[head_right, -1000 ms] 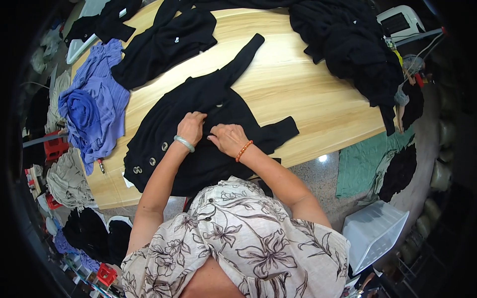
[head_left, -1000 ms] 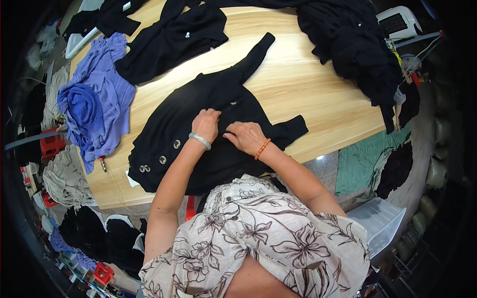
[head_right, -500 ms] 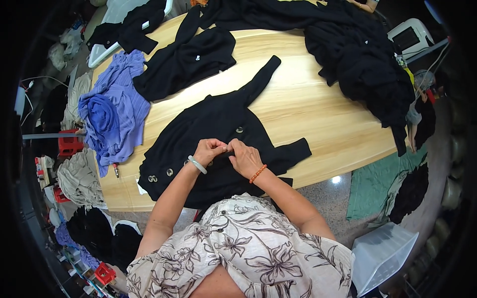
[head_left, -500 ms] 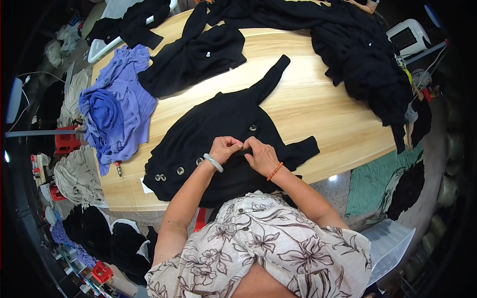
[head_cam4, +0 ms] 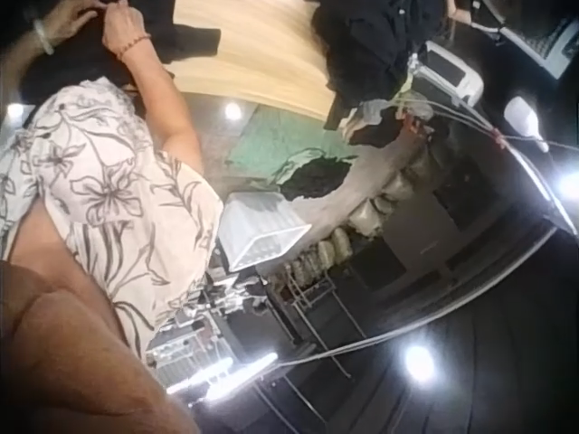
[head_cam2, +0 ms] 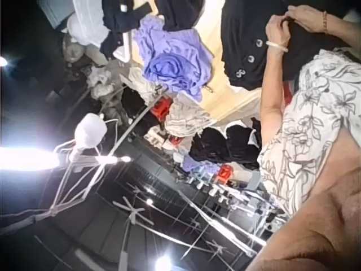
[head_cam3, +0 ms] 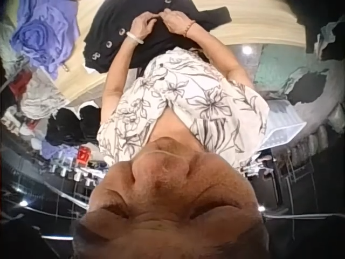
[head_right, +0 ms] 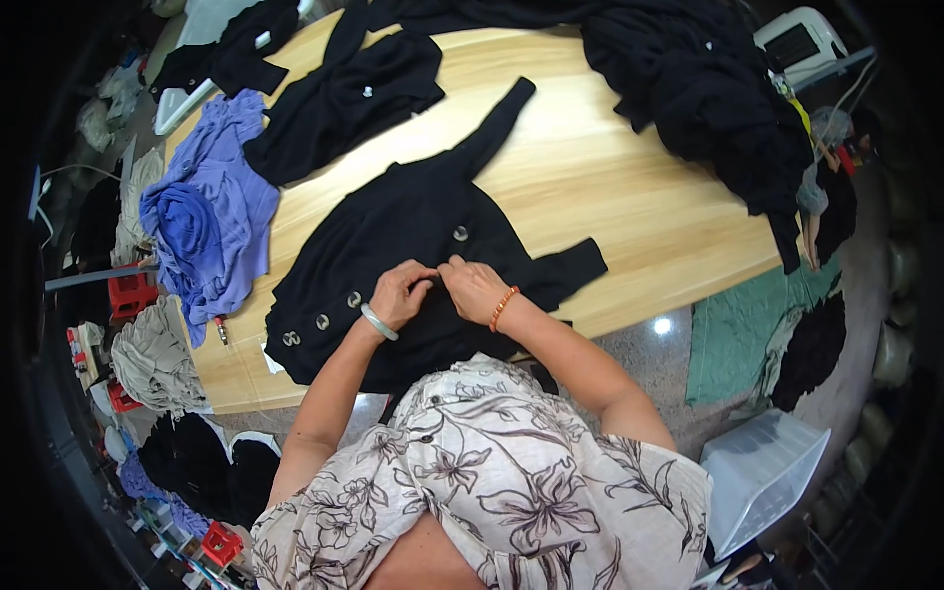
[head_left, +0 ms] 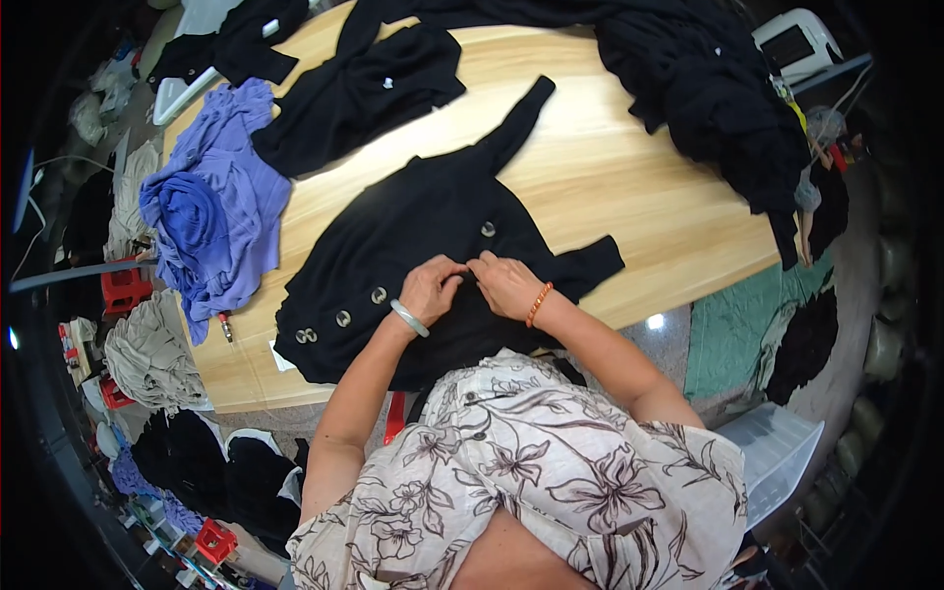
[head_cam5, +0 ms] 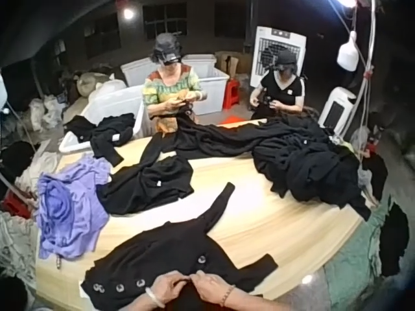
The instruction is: Trimming loose threads from garments using scissors on a work table.
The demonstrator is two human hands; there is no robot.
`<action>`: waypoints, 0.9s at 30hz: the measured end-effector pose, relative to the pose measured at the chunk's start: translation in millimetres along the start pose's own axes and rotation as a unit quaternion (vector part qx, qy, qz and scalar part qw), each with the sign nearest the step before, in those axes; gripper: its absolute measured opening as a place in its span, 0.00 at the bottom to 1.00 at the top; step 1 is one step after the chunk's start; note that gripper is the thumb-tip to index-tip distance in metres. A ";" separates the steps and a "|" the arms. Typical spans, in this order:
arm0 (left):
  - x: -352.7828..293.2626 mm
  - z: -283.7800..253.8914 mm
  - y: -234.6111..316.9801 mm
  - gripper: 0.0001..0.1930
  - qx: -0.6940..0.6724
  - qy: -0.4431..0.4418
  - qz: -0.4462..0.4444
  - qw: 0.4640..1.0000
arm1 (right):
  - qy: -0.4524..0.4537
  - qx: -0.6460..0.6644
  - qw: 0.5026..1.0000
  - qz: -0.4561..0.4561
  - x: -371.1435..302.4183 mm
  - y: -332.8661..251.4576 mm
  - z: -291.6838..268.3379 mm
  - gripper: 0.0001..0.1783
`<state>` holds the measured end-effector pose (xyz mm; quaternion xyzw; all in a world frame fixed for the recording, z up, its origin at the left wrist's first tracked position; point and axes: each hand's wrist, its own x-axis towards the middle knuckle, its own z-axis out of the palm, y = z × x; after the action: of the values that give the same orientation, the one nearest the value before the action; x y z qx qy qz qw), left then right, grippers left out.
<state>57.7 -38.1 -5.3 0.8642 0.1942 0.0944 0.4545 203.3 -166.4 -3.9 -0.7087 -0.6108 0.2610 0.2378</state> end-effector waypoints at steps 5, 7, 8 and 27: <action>-2.2 -3.3 2.2 0.06 -0.014 0.009 -0.031 0.999 | 0.024 0.018 0.999 -0.028 3.3 3.0 5.5 0.09; -1.4 -5.1 0.9 0.05 -0.012 0.010 -0.026 1.000 | 0.026 0.008 0.999 -0.028 2.7 -0.5 6.0 0.08; -1.7 -7.2 1.1 0.05 -0.013 0.008 -0.026 1.000 | 0.019 0.042 0.999 -0.018 -0.5 0.3 3.9 0.08; 60.4 56.9 28.8 0.07 0.255 -0.065 0.001 0.965 | -0.085 -0.043 0.985 0.141 -43.6 14.9 -39.1 0.15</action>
<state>139.0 -70.0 -14.8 0.9560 0.1810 -0.0138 0.2303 235.1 -212.4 19.2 -0.7722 -0.5336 0.3252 0.1152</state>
